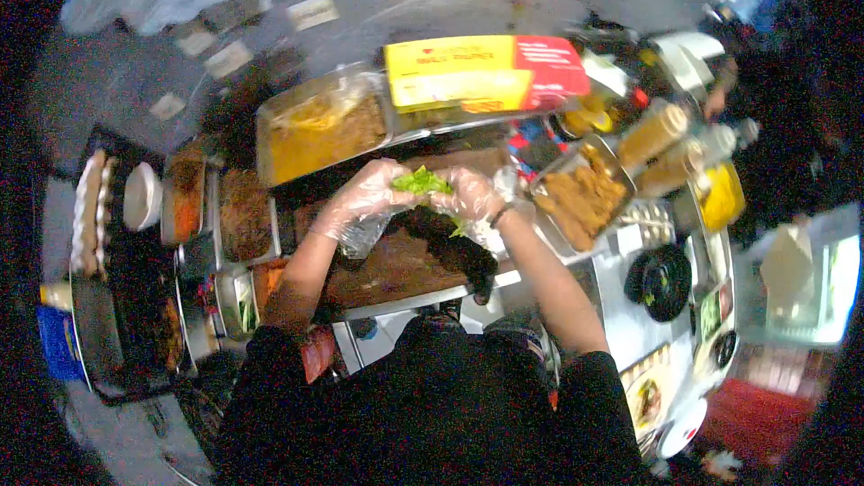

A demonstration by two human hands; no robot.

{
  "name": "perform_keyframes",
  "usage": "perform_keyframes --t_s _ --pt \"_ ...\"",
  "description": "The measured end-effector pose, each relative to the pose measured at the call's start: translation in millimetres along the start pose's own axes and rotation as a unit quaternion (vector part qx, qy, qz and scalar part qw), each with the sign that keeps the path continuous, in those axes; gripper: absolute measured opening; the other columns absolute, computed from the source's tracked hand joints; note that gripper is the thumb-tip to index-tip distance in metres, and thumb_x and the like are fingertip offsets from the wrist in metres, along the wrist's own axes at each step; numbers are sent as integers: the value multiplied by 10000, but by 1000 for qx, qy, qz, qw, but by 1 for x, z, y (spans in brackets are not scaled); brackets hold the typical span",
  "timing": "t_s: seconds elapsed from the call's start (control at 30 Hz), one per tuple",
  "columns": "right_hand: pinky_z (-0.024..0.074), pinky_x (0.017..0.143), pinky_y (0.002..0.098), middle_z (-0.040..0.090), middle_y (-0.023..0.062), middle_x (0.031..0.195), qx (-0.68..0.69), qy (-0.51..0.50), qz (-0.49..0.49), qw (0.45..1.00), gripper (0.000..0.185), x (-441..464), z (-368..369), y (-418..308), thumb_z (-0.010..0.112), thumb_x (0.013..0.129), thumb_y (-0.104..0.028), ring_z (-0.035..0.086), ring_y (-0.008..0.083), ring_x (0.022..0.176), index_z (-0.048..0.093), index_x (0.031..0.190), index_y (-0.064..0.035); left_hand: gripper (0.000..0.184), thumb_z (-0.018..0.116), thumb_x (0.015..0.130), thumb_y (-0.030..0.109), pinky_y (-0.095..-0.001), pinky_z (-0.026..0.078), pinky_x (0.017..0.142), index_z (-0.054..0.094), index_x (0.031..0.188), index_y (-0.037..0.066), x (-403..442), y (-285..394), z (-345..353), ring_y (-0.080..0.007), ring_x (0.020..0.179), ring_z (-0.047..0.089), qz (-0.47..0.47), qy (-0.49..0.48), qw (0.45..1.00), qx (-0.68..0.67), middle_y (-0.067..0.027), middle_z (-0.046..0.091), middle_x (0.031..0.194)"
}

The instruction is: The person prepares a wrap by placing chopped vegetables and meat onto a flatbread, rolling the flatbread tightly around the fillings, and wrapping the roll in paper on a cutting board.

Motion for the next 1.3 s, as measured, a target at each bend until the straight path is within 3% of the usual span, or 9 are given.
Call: perform_keyframes --t_s 0.13,0.2,0.37,0.5,0.57,0.67,0.73,1.0,1.3 --pt "514 818 425 711 142 959 -87 86 54 991 289 -93 -58 1 683 862 -271 669 310 885 687 1081 -82 246 762 796 222 -315 463 614 671 836 -4 53 53 62 -104 646 540 105 -88 990 28 -44 630 700" --pt "501 847 451 697 187 969 -135 170 -55 975 326 -154 -73 19 650 873 -310 654 347 929 679 1089 -66 237 750 808 219 -293 460 628 684 886 5 72 88 113 -79 686 544 174 -118 978 -6 2 649 759" --pt "503 808 467 666 238 937 -77 263 173 946 386 -349 -89 29 651 862 -363 639 398 891 662 1070 -38 231 750 781 210 -343 469 645 684 868 7 91 175 285 -132 684 573 137 -338 923 -118 -47 651 739" --pt "498 903 444 673 180 1101 -88 331 350 872 436 -522 -58 48 663 848 -357 643 343 1007 631 1191 -90 369 801 736 258 -362 490 774 684 962 -10 73 236 434 -227 844 635 294 -348 879 -143 -142 664 936" --pt "463 964 432 646 150 1171 -59 353 382 852 435 -600 -42 42 664 845 -358 600 319 1098 632 1201 -110 394 783 721 257 -400 504 802 677 1025 29 49 280 506 -345 867 631 426 -327 843 1 -158 663 952" --pt "461 958 423 647 146 1122 -198 404 423 786 428 -697 -7 60 696 821 -318 590 316 1094 632 1187 -104 403 819 661 181 -372 539 804 685 1013 38 14 317 596 -301 887 667 436 -347 829 34 -120 685 984" --pt "461 954 425 637 144 1125 -130 415 419 797 453 -747 6 75 714 800 -289 583 318 1098 617 1199 -98 410 811 659 202 -404 538 755 676 1021 66 -2 334 643 -318 848 656 528 -300 794 41 -109 668 945" --pt "402 1028 439 552 144 1234 -214 414 412 783 644 -812 48 151 752 744 -273 509 324 1181 522 1314 -79 487 808 657 274 -432 522 762 656 1083 93 1 315 749 -310 879 638 579 -272 753 153 -101 654 964" --pt "349 1085 438 517 151 1305 -197 436 382 791 725 -811 61 165 755 737 -321 458 333 1240 479 1342 -32 729 822 622 371 -437 412 1019 578 1258 111 -1 294 763 -307 1126 540 578 -301 734 194 -111 600 1163"
Point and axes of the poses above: each hand's wrist, its own x-axis towards the middle knuckle, its own z-axis out of the palm, y = z × x, the point moved 5 cm from there along x, towards the middle knuckle
